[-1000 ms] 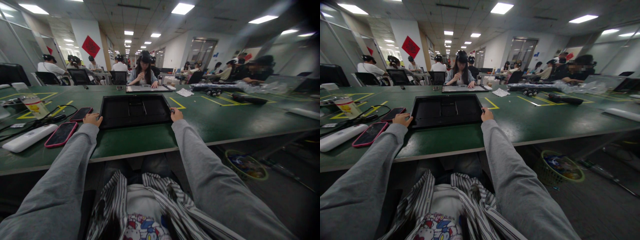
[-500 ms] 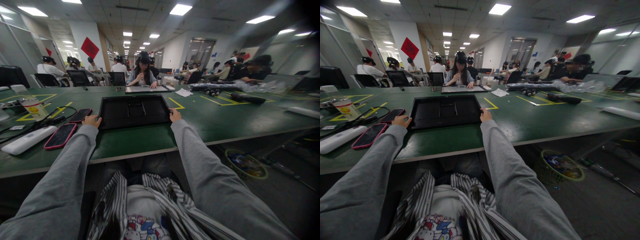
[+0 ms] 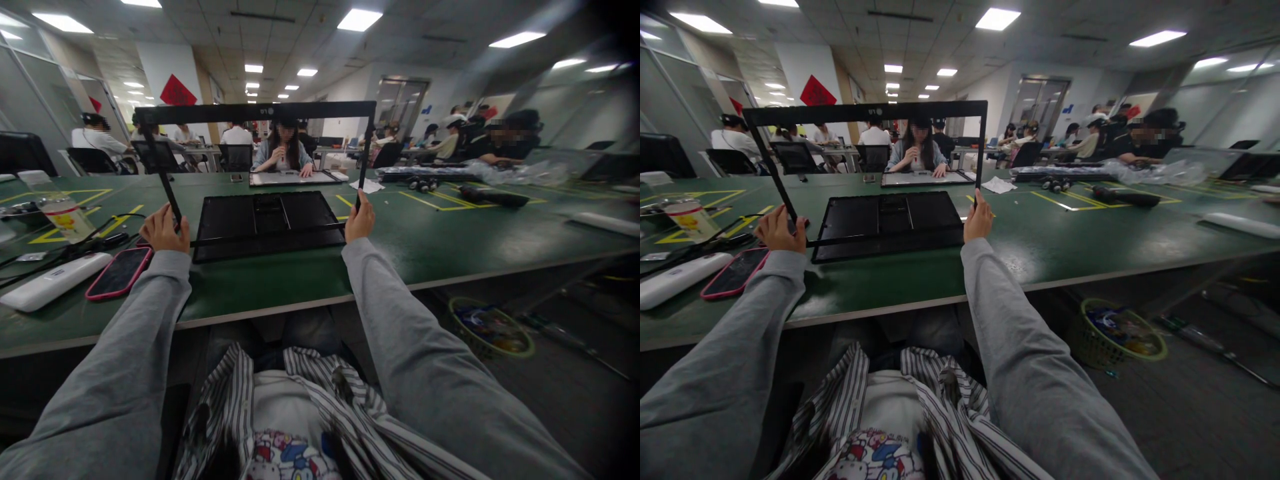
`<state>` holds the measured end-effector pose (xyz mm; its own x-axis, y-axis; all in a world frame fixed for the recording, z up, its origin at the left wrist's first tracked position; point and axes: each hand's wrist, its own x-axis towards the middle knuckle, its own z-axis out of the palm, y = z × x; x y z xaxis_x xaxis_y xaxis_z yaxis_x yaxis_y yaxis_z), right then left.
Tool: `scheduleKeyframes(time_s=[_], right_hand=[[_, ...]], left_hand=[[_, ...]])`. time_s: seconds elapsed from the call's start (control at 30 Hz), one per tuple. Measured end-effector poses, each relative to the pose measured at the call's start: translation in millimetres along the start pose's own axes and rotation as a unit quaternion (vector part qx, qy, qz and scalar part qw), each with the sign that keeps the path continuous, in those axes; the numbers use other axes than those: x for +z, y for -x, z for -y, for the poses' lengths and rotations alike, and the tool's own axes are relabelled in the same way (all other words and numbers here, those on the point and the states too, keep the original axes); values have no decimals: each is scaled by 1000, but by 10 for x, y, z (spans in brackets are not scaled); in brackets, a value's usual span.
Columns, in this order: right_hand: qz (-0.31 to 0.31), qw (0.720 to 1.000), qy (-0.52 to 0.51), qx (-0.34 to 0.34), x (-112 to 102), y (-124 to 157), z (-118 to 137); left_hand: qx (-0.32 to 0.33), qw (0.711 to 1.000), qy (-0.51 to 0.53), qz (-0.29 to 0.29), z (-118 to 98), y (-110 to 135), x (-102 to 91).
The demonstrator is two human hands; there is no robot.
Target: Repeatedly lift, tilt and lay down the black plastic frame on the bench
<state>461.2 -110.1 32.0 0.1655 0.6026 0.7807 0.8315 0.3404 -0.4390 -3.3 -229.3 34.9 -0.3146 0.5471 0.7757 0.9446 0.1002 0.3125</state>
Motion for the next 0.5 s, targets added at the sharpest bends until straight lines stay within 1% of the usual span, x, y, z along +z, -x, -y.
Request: scheduleKeyframes(time_s=[0.1,0.17,0.2,0.3,0.37,0.5], right_hand=[[11,1000,-1,-9,96,-1,-89],[27,1000,1,-13,201,-3,-203],[44,999,0,-8,253,-2,-265],[111,993,6,33,380,16,-422],[143,988,11,51,432,34,-479],[165,984,12,61,486,57,-502]], left_hand=[[-8,1000,-5,23,15,-6,55],[-10,998,-7,62,39,-9,101],[-10,996,-6,86,54,-9,127],[-12,989,-8,146,108,-1,212],[-17,986,-16,163,145,4,270],[-32,985,-33,165,209,-6,374]])
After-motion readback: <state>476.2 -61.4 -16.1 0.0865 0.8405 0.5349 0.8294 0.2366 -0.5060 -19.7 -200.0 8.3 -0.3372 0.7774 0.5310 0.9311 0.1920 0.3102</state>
